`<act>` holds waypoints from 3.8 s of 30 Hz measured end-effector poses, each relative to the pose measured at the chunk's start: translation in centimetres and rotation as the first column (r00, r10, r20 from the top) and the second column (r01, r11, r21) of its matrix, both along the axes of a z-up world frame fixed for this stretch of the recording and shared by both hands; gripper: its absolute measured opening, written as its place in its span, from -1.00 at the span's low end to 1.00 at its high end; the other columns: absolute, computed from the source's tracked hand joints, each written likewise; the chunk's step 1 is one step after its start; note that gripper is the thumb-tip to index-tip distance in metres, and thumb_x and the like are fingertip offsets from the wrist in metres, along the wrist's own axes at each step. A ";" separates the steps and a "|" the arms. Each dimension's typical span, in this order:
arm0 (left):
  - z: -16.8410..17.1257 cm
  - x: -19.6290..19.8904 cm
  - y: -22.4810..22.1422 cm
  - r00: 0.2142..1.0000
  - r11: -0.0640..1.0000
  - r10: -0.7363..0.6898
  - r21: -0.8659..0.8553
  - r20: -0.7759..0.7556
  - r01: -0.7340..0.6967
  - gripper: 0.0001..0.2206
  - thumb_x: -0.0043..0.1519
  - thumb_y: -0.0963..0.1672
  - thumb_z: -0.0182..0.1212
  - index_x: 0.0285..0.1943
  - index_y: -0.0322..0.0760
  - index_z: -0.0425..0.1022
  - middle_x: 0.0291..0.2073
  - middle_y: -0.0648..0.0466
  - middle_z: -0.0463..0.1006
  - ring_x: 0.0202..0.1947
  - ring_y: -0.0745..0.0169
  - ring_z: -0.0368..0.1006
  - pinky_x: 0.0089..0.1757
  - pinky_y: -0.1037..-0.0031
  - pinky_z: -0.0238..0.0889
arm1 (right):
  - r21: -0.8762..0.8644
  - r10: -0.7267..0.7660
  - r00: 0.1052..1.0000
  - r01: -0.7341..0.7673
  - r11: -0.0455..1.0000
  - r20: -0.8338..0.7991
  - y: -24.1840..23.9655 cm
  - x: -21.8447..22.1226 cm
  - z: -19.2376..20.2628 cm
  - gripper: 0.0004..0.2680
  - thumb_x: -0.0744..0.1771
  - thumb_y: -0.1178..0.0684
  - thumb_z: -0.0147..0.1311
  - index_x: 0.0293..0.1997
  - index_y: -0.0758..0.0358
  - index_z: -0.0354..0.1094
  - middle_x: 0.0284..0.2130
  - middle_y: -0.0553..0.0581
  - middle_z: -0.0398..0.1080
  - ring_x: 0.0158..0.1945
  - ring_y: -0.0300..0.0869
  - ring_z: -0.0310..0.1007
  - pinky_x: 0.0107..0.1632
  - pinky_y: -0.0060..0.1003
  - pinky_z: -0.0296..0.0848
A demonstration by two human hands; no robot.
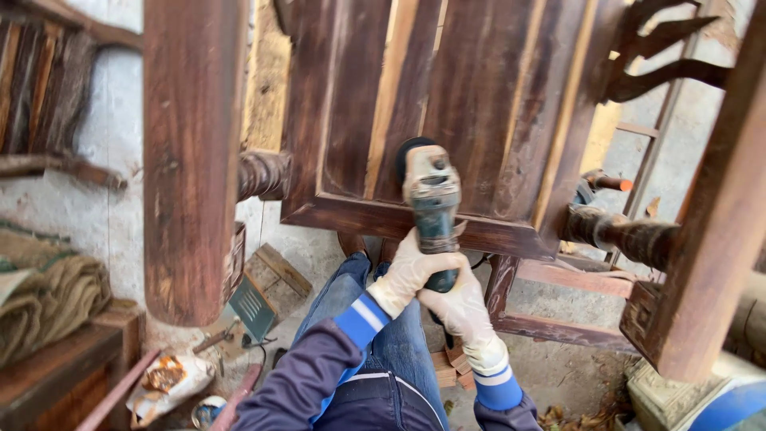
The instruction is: The person uses an angle grinder to sand the seat of a carved wooden chair, moving the tool back and forth across the wood panels to strip the surface. They briefly reposition a sanding pad on the chair before resuming grinding over the seat area.
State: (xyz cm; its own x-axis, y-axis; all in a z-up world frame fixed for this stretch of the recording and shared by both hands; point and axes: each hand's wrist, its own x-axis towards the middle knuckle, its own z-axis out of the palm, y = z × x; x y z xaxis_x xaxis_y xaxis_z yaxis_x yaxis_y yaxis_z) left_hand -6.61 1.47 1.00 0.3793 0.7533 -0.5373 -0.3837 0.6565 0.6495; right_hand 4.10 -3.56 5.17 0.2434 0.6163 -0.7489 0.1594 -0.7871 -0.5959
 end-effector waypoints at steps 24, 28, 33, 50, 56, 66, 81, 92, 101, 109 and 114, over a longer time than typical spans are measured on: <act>-0.1 7.7 -0.7 0.968 0.955 -0.228 -0.217 -0.103 0.202 -0.53 -0.05 -0.22 0.46 0.07 -0.35 0.46 -0.21 0.01 0.62 -0.18 0.20 0.55 -0.05 0.36 0.43 | 0.014 -0.135 0.990 0.134 0.991 0.028 -2.4 6.7 1.0 -0.38 0.09 -0.03 0.31 0.28 0.09 0.20 -0.16 0.28 0.56 -0.04 0.04 0.59 0.02 -0.15 0.49; -0.6 8.7 -0.5 0.941 0.947 -0.301 -0.168 -0.157 0.274 -0.54 -0.03 -0.22 0.46 0.07 -0.38 0.47 -0.20 0.01 0.63 -0.16 0.21 0.55 -0.04 0.39 0.43 | -0.077 -0.162 0.986 0.164 0.983 0.026 -2.3 7.7 0.8 -0.40 0.10 -0.06 0.37 0.24 0.12 0.20 -0.13 0.27 0.54 -0.02 0.04 0.58 0.05 -0.15 0.48; -0.4 9.3 0.4 0.934 0.938 -0.338 -0.124 -0.116 0.324 -0.55 0.00 -0.22 0.46 0.08 -0.39 0.46 -0.18 0.01 0.62 -0.14 0.21 0.54 -0.03 0.38 0.43 | -0.050 -0.237 0.971 0.238 0.970 0.020 -1.9 8.0 0.8 -0.45 0.11 -0.07 0.34 0.18 0.17 0.25 -0.16 0.27 0.57 -0.04 0.06 0.62 0.01 -0.13 0.52; -1.4 9.7 3.3 0.905 0.915 -0.395 -0.159 -0.161 0.371 -0.56 -0.01 -0.20 0.48 0.05 -0.37 0.46 -0.15 0.00 0.64 -0.14 0.22 0.56 -0.04 0.38 0.45 | -0.047 -0.246 0.969 0.247 0.968 0.025 1.2 8.8 0.8 -0.42 0.11 -0.05 0.34 0.24 0.13 0.18 -0.14 0.30 0.55 -0.01 0.09 0.59 0.02 -0.10 0.50; -1.2 9.9 3.2 0.885 0.899 -0.434 -0.146 -0.171 0.412 -0.56 -0.01 -0.20 0.48 0.06 -0.37 0.46 -0.15 0.00 0.64 -0.15 0.20 0.56 -0.04 0.37 0.46 | -0.090 -0.232 0.972 0.235 0.968 0.043 0.1 8.2 0.0 -0.36 0.10 -0.05 0.34 0.30 0.11 0.14 -0.14 0.32 0.54 -0.01 0.13 0.57 0.03 -0.09 0.48; -0.2 9.7 1.5 0.876 0.893 -0.445 -0.168 -0.185 0.418 -0.54 -0.01 -0.21 0.45 0.08 -0.37 0.44 -0.14 0.00 0.62 -0.15 0.21 0.55 -0.04 0.37 0.45 | -0.072 -0.244 0.969 0.247 0.966 0.042 -1.5 8.1 0.4 -0.35 0.10 -0.02 0.35 0.31 0.12 0.12 -0.14 0.30 0.53 -0.02 0.10 0.56 0.03 -0.11 0.48; -1.1 10.3 -1.0 0.916 0.923 -0.384 -0.077 -0.111 0.378 -0.53 -0.02 -0.20 0.48 0.09 -0.34 0.44 -0.18 0.05 0.60 -0.17 0.28 0.52 -0.06 0.42 0.43 | -0.107 -0.253 0.965 0.259 0.960 0.069 -3.8 8.1 -0.6 -0.40 0.10 -0.05 0.37 0.25 0.14 0.21 -0.13 0.27 0.55 -0.02 0.01 0.59 0.04 -0.16 0.48; 0.4 12.0 3.8 0.919 0.931 -0.364 -0.092 -0.151 0.353 -0.58 -0.04 -0.18 0.49 -0.01 -0.34 0.46 -0.23 0.10 0.59 -0.22 0.32 0.51 -0.11 0.45 0.43 | -0.097 -0.177 0.980 0.185 0.978 0.091 0.6 10.0 -0.5 -0.44 0.11 -0.08 0.39 0.16 0.23 0.25 -0.13 0.23 0.54 -0.03 -0.08 0.58 0.04 -0.22 0.48; -1.9 14.3 7.2 0.938 0.948 -0.319 -0.040 -0.139 0.316 -0.60 -0.04 -0.20 0.49 -0.03 -0.32 0.46 -0.25 0.11 0.58 -0.25 0.34 0.50 -0.16 0.46 0.44 | 0.076 -0.251 0.967 0.247 0.966 0.049 4.1 12.1 -1.7 -0.49 0.09 -0.02 0.35 0.08 0.27 0.28 -0.22 0.20 0.53 -0.11 -0.10 0.56 -0.02 -0.22 0.49; -2.8 15.5 11.2 0.942 0.952 -0.303 -0.007 -0.146 0.306 -0.61 -0.02 -0.20 0.46 -0.01 -0.33 0.50 -0.25 0.11 0.59 -0.25 0.33 0.50 -0.14 0.46 0.43 | 0.040 -0.235 0.970 0.233 0.972 0.057 8.4 13.4 -1.7 -0.47 0.08 -0.03 0.36 0.10 0.25 0.29 -0.21 0.20 0.55 -0.11 -0.10 0.59 -0.03 -0.24 0.50; -2.7 16.4 13.8 0.949 0.955 -0.297 -0.051 -0.109 0.293 -0.61 0.00 -0.19 0.46 0.00 -0.34 0.49 -0.24 0.08 0.59 -0.24 0.27 0.52 -0.13 0.41 0.44 | 0.106 -0.238 0.971 0.234 0.967 0.034 11.3 14.4 -0.8 -0.44 0.08 -0.04 0.36 0.16 0.23 0.27 -0.17 0.19 0.55 -0.07 -0.10 0.57 0.00 -0.25 0.48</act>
